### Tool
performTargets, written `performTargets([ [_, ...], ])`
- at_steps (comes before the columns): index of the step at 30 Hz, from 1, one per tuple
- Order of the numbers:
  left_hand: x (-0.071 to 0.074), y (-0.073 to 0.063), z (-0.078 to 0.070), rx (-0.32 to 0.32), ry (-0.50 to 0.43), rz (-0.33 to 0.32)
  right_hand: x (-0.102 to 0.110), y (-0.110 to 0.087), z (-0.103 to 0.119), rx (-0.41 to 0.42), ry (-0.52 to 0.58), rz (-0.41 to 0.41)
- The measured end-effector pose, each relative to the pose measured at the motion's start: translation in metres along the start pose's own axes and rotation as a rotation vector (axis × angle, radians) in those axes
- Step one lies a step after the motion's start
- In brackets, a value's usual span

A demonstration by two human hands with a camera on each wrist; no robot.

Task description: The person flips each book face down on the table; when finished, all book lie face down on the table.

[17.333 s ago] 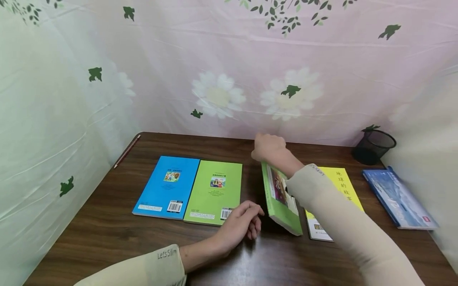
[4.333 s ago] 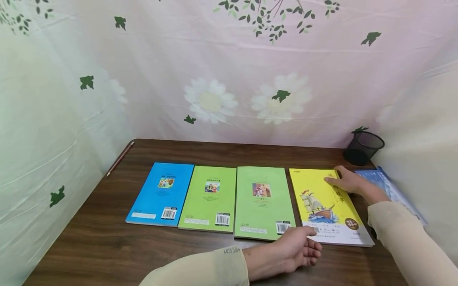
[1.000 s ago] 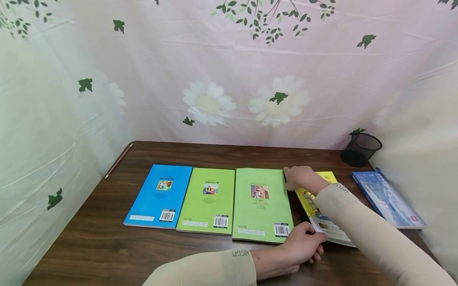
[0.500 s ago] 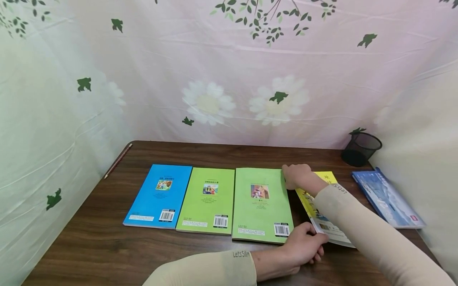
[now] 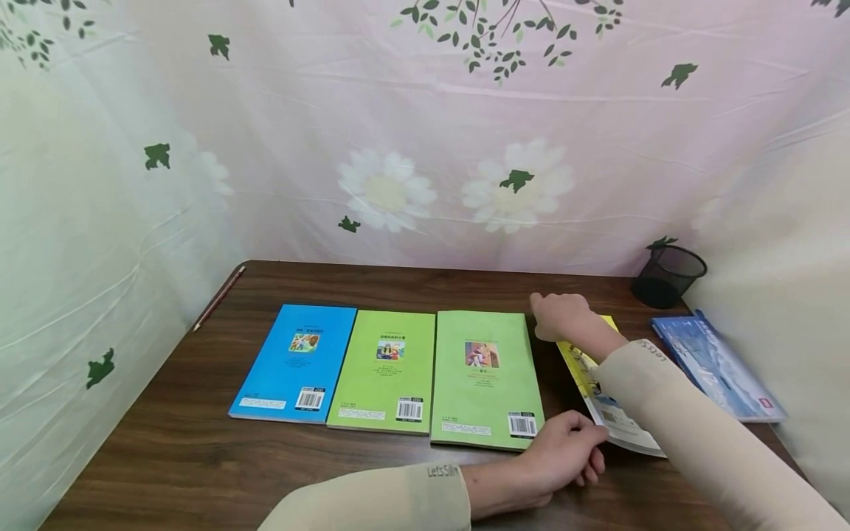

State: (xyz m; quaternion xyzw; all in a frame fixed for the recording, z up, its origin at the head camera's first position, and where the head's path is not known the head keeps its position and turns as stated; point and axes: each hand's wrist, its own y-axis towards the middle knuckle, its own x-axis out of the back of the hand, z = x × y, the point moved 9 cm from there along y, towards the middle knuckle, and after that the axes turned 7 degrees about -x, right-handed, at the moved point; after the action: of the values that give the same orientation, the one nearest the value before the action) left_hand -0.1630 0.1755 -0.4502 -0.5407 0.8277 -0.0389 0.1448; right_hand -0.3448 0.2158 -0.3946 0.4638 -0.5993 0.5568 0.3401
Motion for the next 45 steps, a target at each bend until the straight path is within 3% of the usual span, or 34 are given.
performTargets([
  [11, 0.003, 0.002, -0.002, -0.012, 0.008, 0.062, 0.027, -0.02, -0.014, 0.032, 0.075, -0.059],
  [22, 0.007, 0.005, 0.008, 0.015, -0.005, 0.056, 0.051, -0.038, -0.036, 0.107, 0.185, -0.152],
  [28, 0.007, 0.005, 0.012, 0.037, -0.012, 0.056, 0.066, -0.05, -0.053, 0.158, 0.323, -0.163],
  [35, 0.006, 0.007, 0.015, 0.074, -0.021, 0.066, 0.072, -0.059, -0.08, 0.157, 0.505, -0.11],
  [45, 0.005, 0.014, 0.017, 0.079, -0.041, 0.064, 0.081, -0.067, -0.109, 0.162, 0.747, -0.13],
])
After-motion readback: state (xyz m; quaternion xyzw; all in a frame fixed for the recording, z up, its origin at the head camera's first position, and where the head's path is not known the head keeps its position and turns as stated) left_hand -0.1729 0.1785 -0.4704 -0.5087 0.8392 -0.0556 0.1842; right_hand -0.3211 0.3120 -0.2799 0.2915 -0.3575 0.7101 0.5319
